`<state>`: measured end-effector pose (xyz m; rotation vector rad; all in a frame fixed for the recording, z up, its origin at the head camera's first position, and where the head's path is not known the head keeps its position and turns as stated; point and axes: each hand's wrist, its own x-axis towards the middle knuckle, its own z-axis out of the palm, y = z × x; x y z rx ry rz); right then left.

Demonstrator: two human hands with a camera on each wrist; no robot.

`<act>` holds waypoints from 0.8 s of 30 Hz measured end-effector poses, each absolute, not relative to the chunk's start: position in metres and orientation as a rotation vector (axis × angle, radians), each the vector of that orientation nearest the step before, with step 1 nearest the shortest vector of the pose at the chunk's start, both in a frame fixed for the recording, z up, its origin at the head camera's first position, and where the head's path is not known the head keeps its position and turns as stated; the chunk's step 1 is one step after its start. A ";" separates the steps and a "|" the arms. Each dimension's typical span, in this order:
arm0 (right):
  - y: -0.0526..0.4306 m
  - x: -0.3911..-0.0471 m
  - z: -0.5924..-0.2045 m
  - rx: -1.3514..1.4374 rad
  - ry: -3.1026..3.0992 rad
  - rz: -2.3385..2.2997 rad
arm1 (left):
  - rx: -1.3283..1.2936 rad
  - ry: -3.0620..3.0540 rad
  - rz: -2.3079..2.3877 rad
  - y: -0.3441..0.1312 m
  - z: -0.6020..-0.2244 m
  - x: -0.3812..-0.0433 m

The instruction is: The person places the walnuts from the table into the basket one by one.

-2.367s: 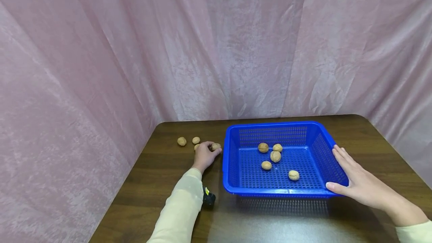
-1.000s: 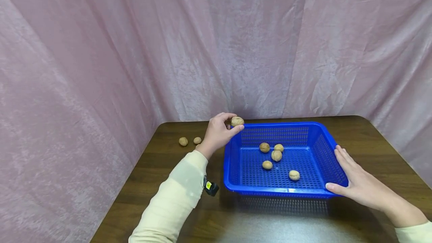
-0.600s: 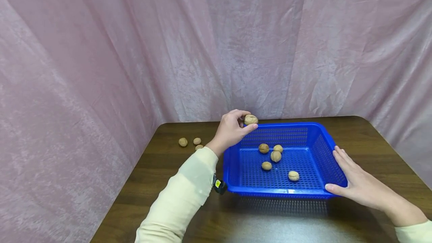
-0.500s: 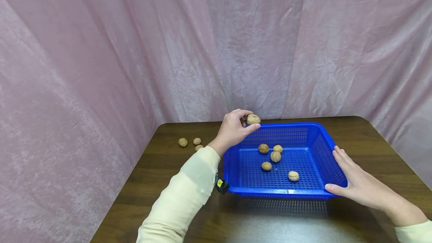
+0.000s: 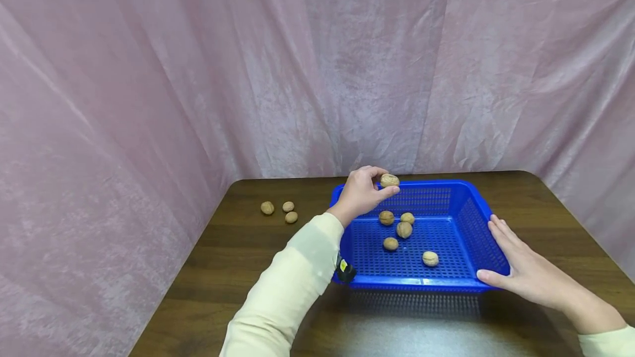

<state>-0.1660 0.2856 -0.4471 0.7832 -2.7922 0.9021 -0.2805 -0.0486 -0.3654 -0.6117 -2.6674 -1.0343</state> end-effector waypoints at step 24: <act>0.286 -0.162 -0.450 0.789 -2.774 0.882 | -0.414 -2.959 -1.046 -0.039 -0.426 -0.313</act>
